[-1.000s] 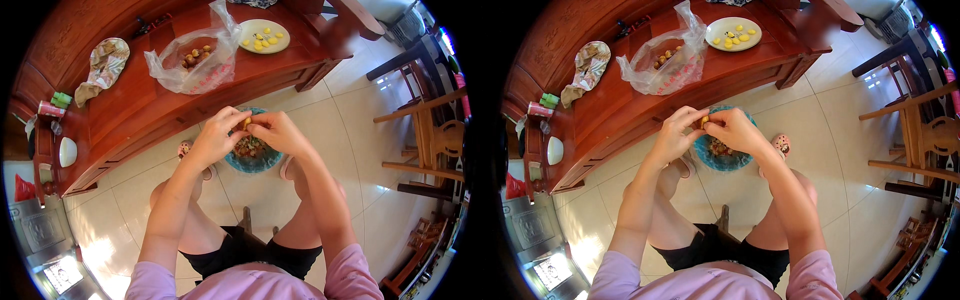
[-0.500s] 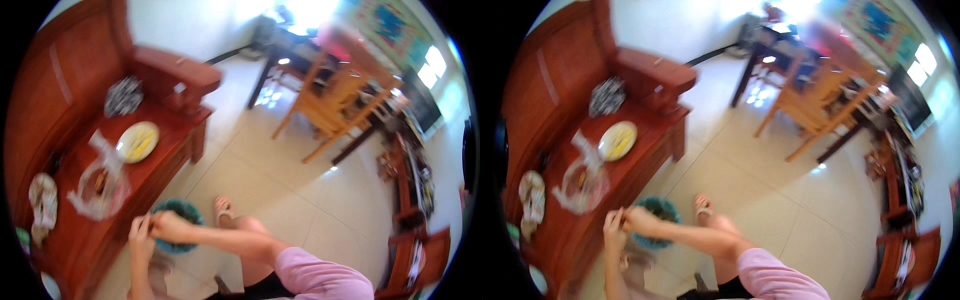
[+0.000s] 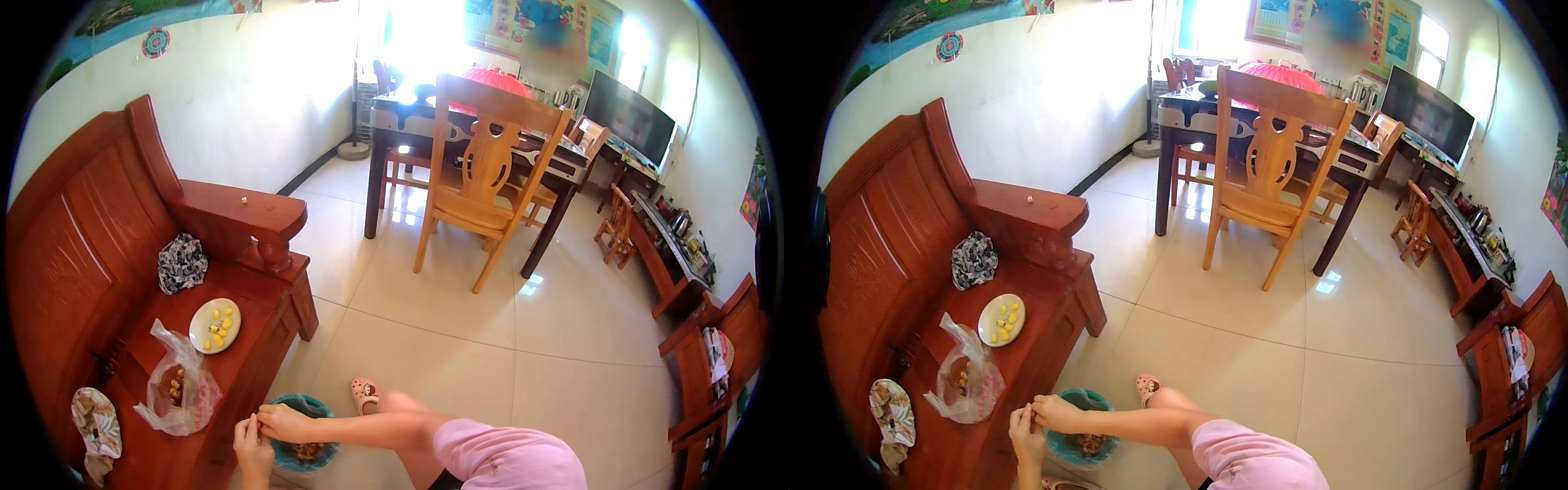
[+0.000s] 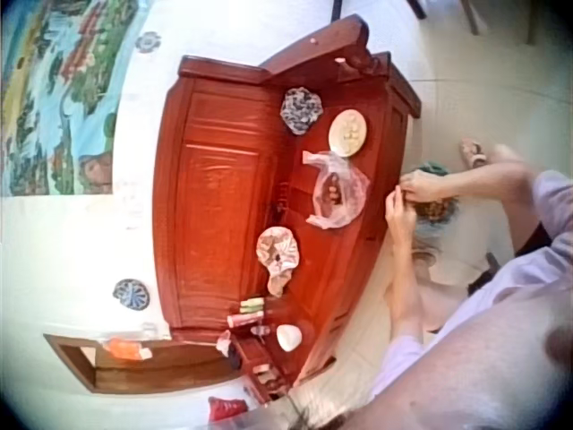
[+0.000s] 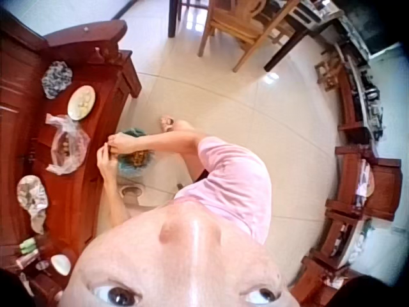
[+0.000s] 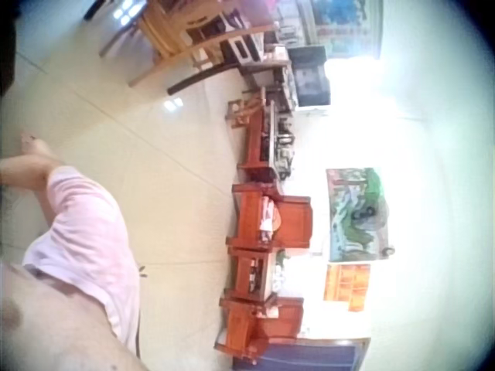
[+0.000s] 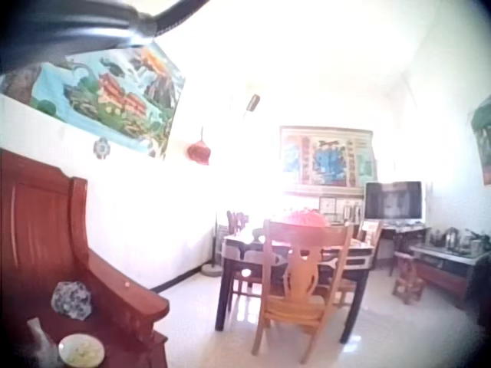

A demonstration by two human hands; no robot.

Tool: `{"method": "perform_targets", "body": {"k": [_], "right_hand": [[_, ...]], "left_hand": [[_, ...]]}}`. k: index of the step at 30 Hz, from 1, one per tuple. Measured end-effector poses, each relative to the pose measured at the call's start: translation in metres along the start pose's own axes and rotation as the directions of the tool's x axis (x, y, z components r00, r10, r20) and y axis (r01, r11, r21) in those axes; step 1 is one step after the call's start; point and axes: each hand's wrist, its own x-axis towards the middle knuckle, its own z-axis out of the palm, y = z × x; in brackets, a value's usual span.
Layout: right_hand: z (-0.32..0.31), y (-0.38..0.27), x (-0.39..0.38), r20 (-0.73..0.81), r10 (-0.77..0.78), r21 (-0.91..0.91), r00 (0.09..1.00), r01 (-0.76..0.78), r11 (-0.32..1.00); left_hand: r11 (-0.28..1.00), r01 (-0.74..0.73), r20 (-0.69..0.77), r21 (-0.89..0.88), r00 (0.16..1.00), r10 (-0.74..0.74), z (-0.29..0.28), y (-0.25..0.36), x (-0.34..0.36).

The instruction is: The person sits on a low stool and peels the outer skin off chestnuts by hand. They place the peeled chestnuts onto a plate and discard the shells into a bowl on the floor.

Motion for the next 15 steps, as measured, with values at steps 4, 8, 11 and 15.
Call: {"method": "perform_targets", "body": {"k": [4, 8, 11, 15], "right_hand": [[-0.011, 0.005, 0.005, 0.046, -0.003, 0.152, 0.999, -0.004, 0.988], [-0.017, 0.005, 0.019, 0.258, 0.117, 0.354, 0.959, -0.206, 0.912], [-0.033, 0.000, 0.028, 0.466, 0.192, 0.387, 0.864, -0.394, 0.834], [-0.037, 0.003, 0.026, 0.473, 0.147, 0.296, 0.869, -0.314, 0.902]], "left_hand": [[0.994, 0.080, 0.064, -0.075, 0.995, -0.075, -0.007, 0.002, 0.004], [0.917, 0.230, 0.072, -0.326, 0.973, -0.219, -0.008, -0.024, 0.004], [0.729, 0.458, 0.179, -0.508, 0.885, -0.431, -0.011, -0.037, 0.000], [0.505, 0.563, 0.251, -0.655, 0.792, -0.557, -0.021, -0.030, 0.009]]}}
